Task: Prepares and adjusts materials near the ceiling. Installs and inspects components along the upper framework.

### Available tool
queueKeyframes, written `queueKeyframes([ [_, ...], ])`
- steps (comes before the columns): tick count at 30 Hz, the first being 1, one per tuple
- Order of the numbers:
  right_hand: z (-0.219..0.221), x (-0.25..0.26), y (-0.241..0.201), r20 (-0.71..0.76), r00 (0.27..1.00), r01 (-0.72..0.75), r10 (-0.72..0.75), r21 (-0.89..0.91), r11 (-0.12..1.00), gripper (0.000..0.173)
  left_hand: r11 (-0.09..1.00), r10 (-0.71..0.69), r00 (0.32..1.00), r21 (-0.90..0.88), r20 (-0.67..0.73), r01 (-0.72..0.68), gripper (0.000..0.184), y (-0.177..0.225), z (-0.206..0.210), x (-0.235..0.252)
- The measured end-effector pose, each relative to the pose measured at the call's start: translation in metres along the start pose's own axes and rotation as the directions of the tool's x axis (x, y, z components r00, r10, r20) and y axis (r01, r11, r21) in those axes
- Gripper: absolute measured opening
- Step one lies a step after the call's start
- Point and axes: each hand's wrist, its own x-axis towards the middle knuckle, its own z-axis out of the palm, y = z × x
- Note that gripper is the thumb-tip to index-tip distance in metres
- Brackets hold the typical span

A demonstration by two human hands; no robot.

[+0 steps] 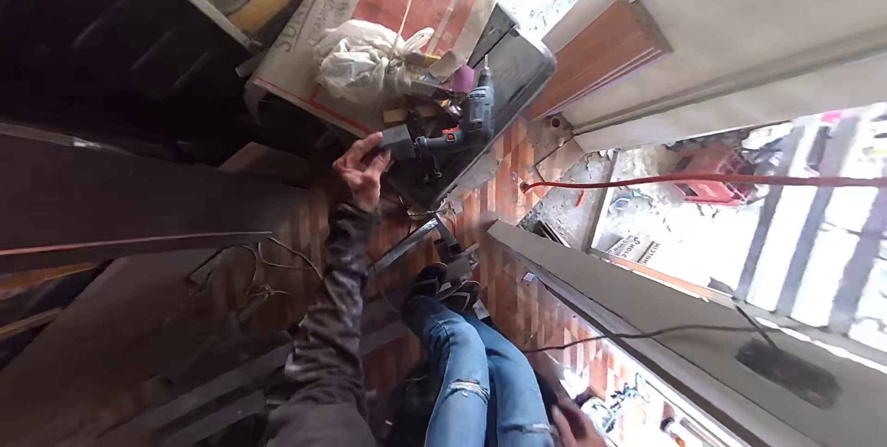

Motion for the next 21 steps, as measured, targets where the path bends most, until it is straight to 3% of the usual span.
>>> queueKeyframes([
  [2,-0.013,0.015,-0.058,-0.116,0.943,0.323,-0.311,0.105,0.941,0.042,0.980,-0.061,0.995,-0.183,0.076,0.074,0.027,0.060,0.028,-0.033],
  [4,-0.046,0.017,-0.150,-0.204,0.801,0.595,-0.562,0.174,0.785,0.055,0.906,-0.184,0.963,-0.345,0.195,0.243,0.025,0.129,0.066,-0.071],
  [7,-0.113,-0.013,-0.263,-0.263,0.584,0.811,-0.768,0.225,0.540,0.090,0.704,-0.263,0.839,-0.500,0.477,0.505,0.023,0.223,0.118,-0.129],
  [9,-0.155,-0.040,-0.302,-0.283,0.471,0.882,-0.836,0.174,0.438,0.096,0.650,-0.215,0.765,-0.496,0.607,0.576,0.022,0.278,0.147,-0.154],
  [10,-0.173,-0.054,-0.309,-0.300,0.412,0.911,-0.860,0.139,0.388,0.085,0.656,-0.175,0.738,-0.482,0.652,0.581,0.021,0.303,0.157,-0.165],
  [12,-0.203,-0.078,-0.308,-0.374,0.284,0.956,-0.883,0.039,0.291,0.044,0.711,-0.088,0.705,-0.451,0.704,0.539,0.020,0.345,0.173,-0.179],
  [14,-0.230,-0.101,-0.296,-0.411,0.240,0.962,-0.879,-0.018,0.271,0.023,0.801,-0.018,0.691,-0.403,0.723,0.443,0.021,0.380,0.186,-0.187],
  [18,-0.280,-0.147,-0.268,-0.432,0.280,0.951,-0.857,0.000,0.311,0.039,0.836,0.161,0.625,-0.442,0.764,0.325,0.021,0.437,0.210,-0.199],
  [21,-0.300,-0.173,-0.250,-0.496,0.225,0.951,-0.839,-0.074,0.299,0.031,0.889,0.265,0.573,-0.426,0.775,0.166,0.019,0.472,0.226,-0.210],
])
